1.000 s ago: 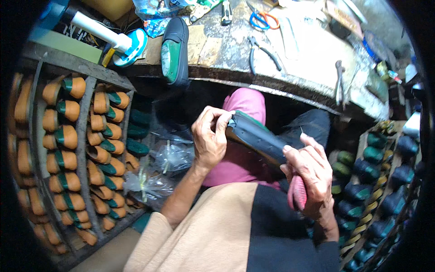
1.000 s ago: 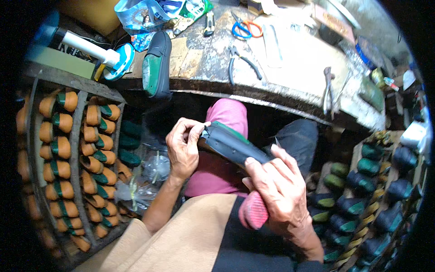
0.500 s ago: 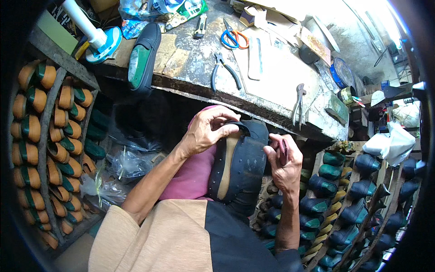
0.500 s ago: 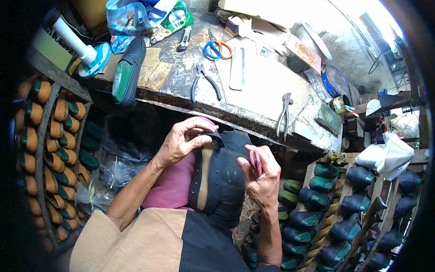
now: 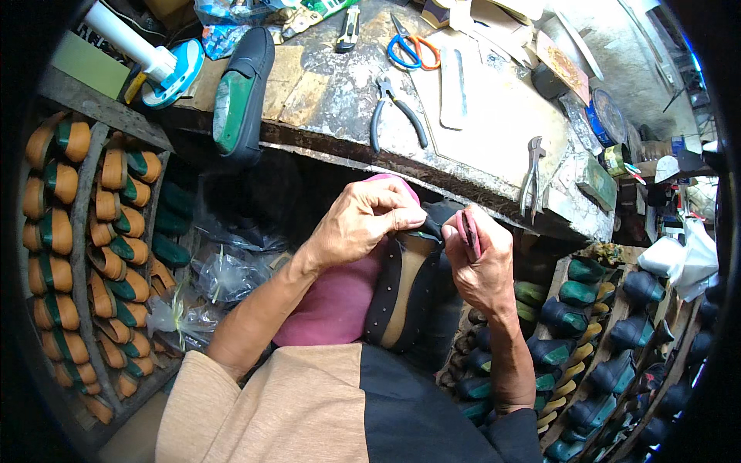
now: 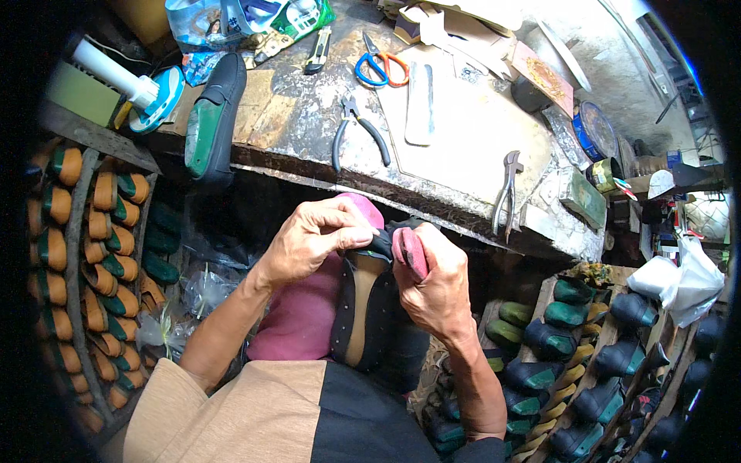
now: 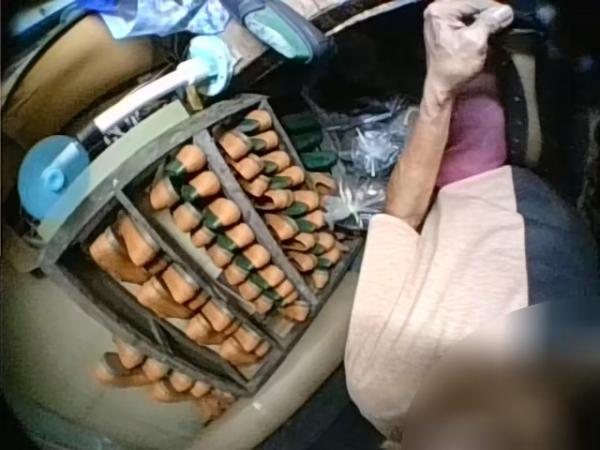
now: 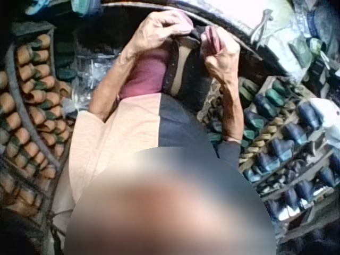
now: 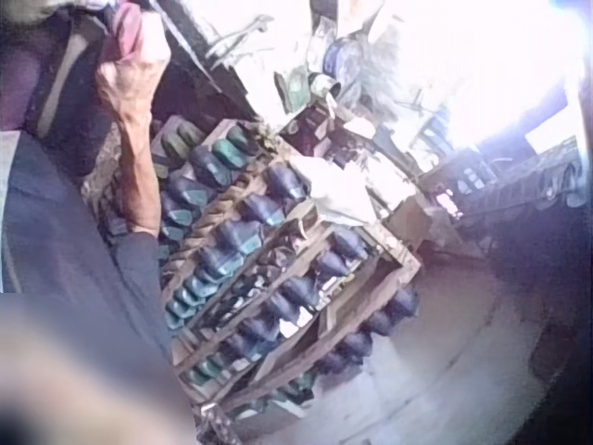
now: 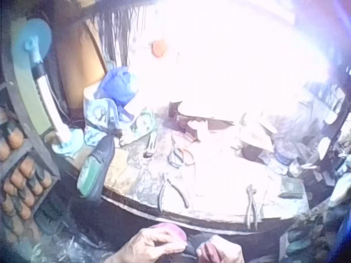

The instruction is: The person repairs a black slip-on shoe by hammering the sole, inserting a wedge, and using pliers to adjust the shoe's edge. The person repeatedly hammers and manipulates the shoe while seated on the floor.

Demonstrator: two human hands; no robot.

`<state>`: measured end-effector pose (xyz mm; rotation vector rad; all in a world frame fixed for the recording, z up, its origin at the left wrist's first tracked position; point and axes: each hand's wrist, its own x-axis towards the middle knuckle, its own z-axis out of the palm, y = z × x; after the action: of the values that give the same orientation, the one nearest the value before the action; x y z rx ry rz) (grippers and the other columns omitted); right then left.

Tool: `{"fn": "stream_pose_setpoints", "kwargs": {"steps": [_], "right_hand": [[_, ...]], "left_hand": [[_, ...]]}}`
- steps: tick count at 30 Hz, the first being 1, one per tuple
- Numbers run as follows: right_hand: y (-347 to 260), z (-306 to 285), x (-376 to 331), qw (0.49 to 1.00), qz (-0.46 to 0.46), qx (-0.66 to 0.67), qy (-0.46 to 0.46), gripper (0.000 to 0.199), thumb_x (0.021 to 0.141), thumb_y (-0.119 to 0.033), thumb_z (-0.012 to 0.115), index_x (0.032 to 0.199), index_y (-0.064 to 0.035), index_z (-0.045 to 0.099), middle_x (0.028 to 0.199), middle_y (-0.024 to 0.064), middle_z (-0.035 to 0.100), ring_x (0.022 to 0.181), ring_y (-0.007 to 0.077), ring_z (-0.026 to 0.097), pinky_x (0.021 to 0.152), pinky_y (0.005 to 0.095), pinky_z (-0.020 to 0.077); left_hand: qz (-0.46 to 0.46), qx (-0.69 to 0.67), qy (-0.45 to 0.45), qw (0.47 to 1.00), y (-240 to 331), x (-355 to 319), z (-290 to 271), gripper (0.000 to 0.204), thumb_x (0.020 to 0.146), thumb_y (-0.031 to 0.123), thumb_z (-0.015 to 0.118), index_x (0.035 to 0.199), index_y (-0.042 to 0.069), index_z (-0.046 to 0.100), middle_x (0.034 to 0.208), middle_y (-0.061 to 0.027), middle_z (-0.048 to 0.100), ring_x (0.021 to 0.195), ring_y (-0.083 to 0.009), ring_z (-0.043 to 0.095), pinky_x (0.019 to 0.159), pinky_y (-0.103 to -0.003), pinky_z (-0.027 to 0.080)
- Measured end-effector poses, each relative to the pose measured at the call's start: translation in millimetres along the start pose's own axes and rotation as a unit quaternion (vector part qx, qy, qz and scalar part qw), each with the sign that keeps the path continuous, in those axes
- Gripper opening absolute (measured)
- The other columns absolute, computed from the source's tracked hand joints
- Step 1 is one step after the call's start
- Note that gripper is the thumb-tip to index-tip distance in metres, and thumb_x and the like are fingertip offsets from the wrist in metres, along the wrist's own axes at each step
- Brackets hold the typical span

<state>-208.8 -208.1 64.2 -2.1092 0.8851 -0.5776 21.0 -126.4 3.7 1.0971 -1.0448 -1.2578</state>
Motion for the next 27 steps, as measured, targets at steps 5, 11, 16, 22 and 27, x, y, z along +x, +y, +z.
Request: {"fn": "stream_pose_setpoints", "kwargs": {"steps": [5,11,16,22,27], "right_hand": [[7.3,4.9,-2.0,0.994,0.097,0.038,-0.005,0.012,0.1,-0.001,0.077,0.105,0.0014,0.066,0.084,0.0176,0.062,0.071,0.036,0.064,0.07,0.0392,0.0532],[16.2,4.8,-0.9,0.994,0.103,0.027,-0.019,0.012,0.101,-0.002,0.077,0.107,0.0017,0.066,0.084,0.0185,0.063,0.073,0.0371,0.065,0.071,0.04,0.0538],[25.3,6.8,-0.9,0.997,0.058,-0.044,-0.011,0.012,0.108,-0.009,0.072,0.104,0.0022,0.067,0.082,0.0146,0.063,0.072,0.0276,0.061,0.07,0.0393,0.0528],[25.0,5.2,5.6,0.993,0.036,-0.111,-0.011,0.014,0.107,-0.009,0.073,0.112,0.003,0.069,0.087,0.0201,0.068,0.076,0.035,0.069,0.074,0.0439,0.0556],[4.5,-6.7,-9.6,0.988,0.104,0.006,0.111,0.02,0.112,-0.017,0.074,0.116,0.0029,0.071,0.087,0.0132,0.072,0.077,0.0265,0.073,0.072,0.0421,0.0576]], "left_hand": [[-0.011,-0.013,-0.027,0.999,-4.9,13.0,-3.0,0.01,0.104,0.008,0.083,0.108,-0.001,0.086,0.102,-0.0027,0.077,0.098,-0.011,0.069,0.091,-0.03,0.057],[0.012,0.047,0.021,0.999,-7.5,12.3,9.0,0.008,0.103,0.005,0.083,0.105,-0.002,0.085,0.102,-0.0059,0.081,0.099,-0.0132,0.073,0.091,-0.031,0.058],[0.049,0.081,0.039,0.995,-15.8,14.8,13.5,0.01,0.102,0.007,0.084,0.104,-0.003,0.084,0.103,-0.0097,0.082,0.1,-0.0172,0.076,0.093,-0.032,0.06],[0.056,0.066,0.023,0.996,-23.2,20.0,14.4,0.011,0.105,0.009,0.082,0.104,-0.002,0.082,0.1,-0.0052,0.078,0.095,-0.0118,0.072,0.087,-0.03,0.059],[-0.02,-0.015,-0.009,1.0,-28.6,16.0,11.2,0.011,0.107,0.011,0.082,0.111,0.001,0.083,0.107,-0.0015,0.077,0.097,-0.0081,0.07,0.089,-0.027,0.058]]}}
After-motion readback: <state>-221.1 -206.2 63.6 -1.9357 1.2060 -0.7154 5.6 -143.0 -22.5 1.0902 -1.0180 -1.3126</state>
